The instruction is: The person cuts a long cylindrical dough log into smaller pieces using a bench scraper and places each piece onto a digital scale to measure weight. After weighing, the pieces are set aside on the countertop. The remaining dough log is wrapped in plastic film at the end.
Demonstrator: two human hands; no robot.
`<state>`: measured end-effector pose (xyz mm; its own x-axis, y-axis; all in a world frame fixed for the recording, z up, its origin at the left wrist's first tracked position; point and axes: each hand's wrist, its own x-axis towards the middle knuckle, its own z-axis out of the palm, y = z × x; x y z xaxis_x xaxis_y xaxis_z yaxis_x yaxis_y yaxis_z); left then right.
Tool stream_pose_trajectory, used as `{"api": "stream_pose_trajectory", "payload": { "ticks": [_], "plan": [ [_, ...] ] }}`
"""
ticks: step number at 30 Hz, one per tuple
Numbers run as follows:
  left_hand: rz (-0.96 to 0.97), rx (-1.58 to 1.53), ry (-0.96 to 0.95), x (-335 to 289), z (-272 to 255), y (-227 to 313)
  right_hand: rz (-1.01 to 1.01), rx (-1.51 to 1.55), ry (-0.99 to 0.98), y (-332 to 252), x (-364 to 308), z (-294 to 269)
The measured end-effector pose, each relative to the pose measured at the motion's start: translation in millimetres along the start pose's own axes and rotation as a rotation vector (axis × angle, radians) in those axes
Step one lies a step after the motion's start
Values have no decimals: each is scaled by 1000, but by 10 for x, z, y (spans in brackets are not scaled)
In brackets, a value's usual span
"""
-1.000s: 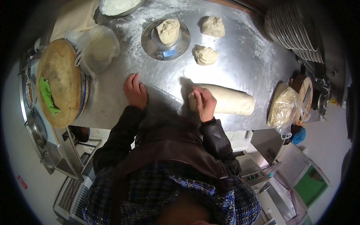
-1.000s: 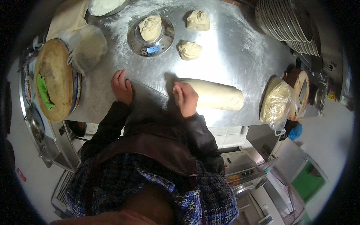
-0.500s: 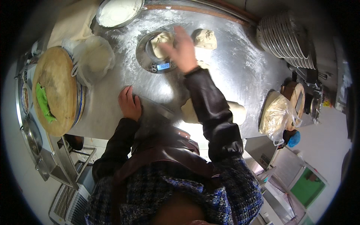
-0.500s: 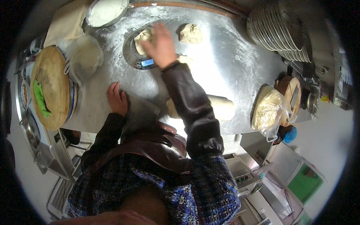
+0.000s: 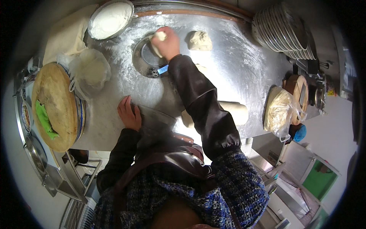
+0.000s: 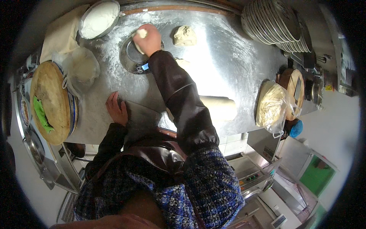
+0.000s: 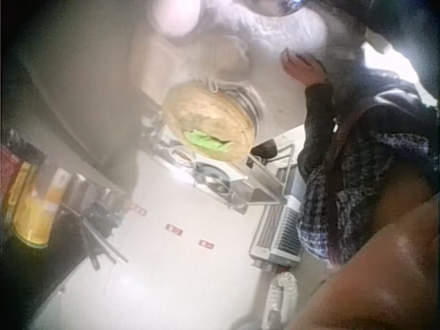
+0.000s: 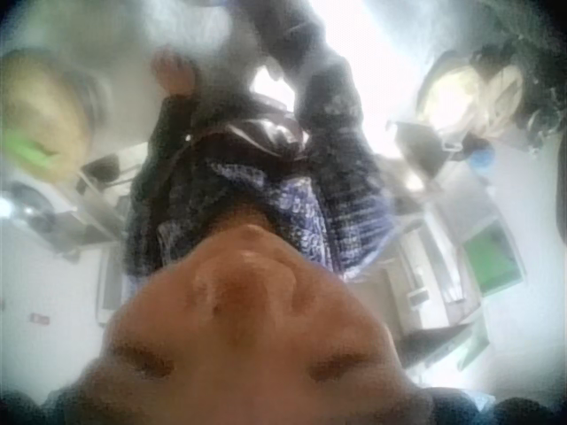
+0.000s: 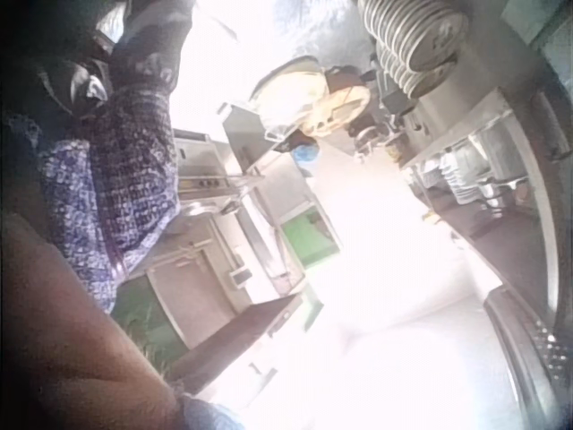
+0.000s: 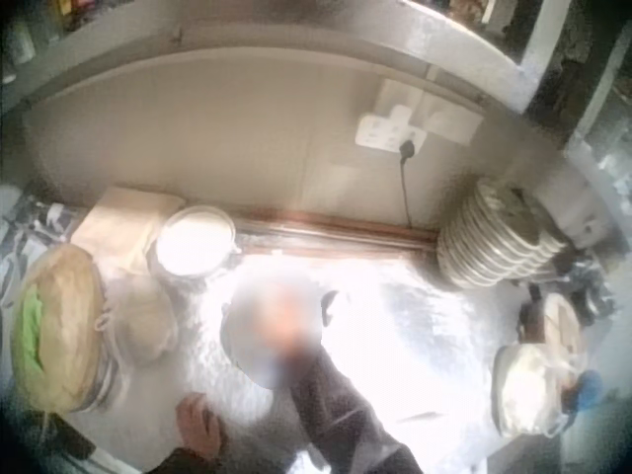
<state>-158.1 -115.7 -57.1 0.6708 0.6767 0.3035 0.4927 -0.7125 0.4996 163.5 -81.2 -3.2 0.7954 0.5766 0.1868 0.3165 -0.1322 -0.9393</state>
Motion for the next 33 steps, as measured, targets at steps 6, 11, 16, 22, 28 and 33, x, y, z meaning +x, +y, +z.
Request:
{"api": "stream_pose_trajectory", "payload": {
  "ticks": [6, 11, 16, 22, 28, 33],
  "plan": [
    [-241, -792, 104, 678, -90, 828, 300, 609, 72, -465, -349, -332],
    [-809, -2137, -234, 1392, -239, 1267, -248, 64, -139, -1041, -1113, -427],
    [-911, -2315, -443, 1171, -333, 1451, -354, -23, -108, -1237, -1485, -627],
    [-763, -1925, -322, 1052, -227, 1631, -235, 127, 115, -1065, -1572, -686],
    [-627, -1511, 46, 1238, 7, 1356, -261, 5, 92, -571, -728, -360],
    [-643, -1329, 56, 1059, 103, 995, -503, -482, -43, -289, -329, 58]
  ]
}}
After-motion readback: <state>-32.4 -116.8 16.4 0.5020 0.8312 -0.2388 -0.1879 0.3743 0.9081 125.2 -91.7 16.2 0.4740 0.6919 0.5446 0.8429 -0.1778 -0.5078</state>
